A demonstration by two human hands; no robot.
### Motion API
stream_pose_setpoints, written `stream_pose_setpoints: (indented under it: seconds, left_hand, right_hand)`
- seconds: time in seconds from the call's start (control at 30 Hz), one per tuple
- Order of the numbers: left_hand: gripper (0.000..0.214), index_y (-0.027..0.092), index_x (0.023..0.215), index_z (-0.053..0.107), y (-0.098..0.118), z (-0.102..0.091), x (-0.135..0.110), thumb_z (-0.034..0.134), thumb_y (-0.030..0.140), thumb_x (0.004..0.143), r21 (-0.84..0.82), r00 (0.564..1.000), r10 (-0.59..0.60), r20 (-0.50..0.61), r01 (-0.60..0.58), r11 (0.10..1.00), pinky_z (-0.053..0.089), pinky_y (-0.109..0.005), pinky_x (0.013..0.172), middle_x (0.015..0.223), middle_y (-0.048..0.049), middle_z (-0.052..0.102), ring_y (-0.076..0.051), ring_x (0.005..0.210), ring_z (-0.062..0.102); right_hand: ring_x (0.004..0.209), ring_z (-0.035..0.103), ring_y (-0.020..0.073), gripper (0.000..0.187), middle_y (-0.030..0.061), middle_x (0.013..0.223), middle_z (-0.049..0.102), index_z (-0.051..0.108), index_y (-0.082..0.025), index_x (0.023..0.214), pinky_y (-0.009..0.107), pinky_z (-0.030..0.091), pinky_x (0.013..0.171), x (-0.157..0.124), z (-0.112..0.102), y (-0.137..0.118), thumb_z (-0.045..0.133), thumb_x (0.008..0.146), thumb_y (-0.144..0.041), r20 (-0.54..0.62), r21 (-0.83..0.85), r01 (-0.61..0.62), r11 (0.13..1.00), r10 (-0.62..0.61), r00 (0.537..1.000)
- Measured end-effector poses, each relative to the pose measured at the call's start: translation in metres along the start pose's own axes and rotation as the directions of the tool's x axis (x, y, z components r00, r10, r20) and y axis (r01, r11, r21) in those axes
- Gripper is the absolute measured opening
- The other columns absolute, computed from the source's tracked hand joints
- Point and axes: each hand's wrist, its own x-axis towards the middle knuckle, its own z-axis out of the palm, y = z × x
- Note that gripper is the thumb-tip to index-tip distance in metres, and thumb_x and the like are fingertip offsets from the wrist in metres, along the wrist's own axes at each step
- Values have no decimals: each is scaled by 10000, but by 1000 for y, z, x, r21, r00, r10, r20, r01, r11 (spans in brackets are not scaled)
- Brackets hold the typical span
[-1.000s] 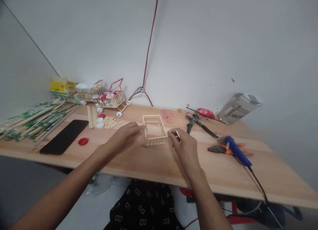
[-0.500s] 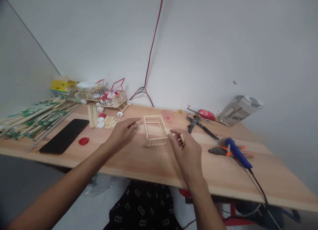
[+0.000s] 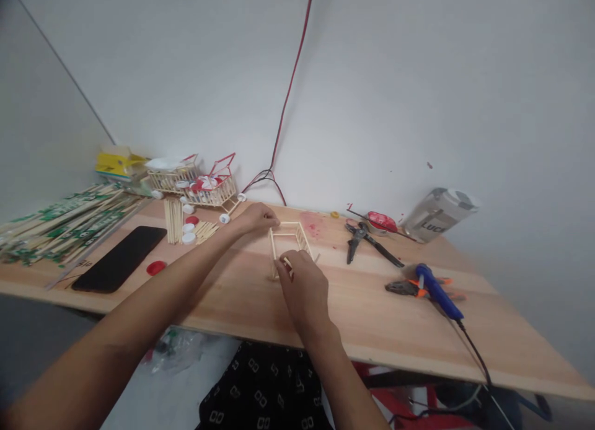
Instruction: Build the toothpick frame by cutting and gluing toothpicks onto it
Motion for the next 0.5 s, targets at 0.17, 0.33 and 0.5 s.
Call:
stream_pose_setpoints:
  seconds: [0.17, 0.33, 0.5]
  left_hand:
    - [110, 119, 565, 706, 0, -7, 0, 685, 223, 590, -94, 996, -57, 63, 63, 994, 239, -227, 493, 456, 37, 489, -89, 496, 397]
    - [200, 113, 652, 699, 1, -19, -19, 681, 312, 633, -246, 986, -157, 53, 165, 955, 261, -215, 465, 506, 19, 521, -76, 472, 390]
    - [295, 105, 676, 673, 4, -19, -54, 732, 389, 619, -454, 968, -243, 69, 247, 856, 265, -196, 438, 512, 29, 477, -56, 457, 374]
  right_hand:
    - [624, 554, 146, 155, 15, 789, 623, 608, -223, 816, 276, 412, 626, -1, -5, 3, 512, 904, -307, -2, 6, -5, 1000, 5, 1000]
    - [633, 560, 141, 146, 21, 826, 639, 625, -216, 848, 274, 417, 648, 4, -26, 14, 517, 896, -303, -54, 8, 14, 1000, -14, 998]
    - [637, 565, 156, 177, 34, 834, 664, 644, -211, 853, 287, 412, 656, 17, -46, 42, 514, 888, -326, -77, -61, 25, 998, -29, 997]
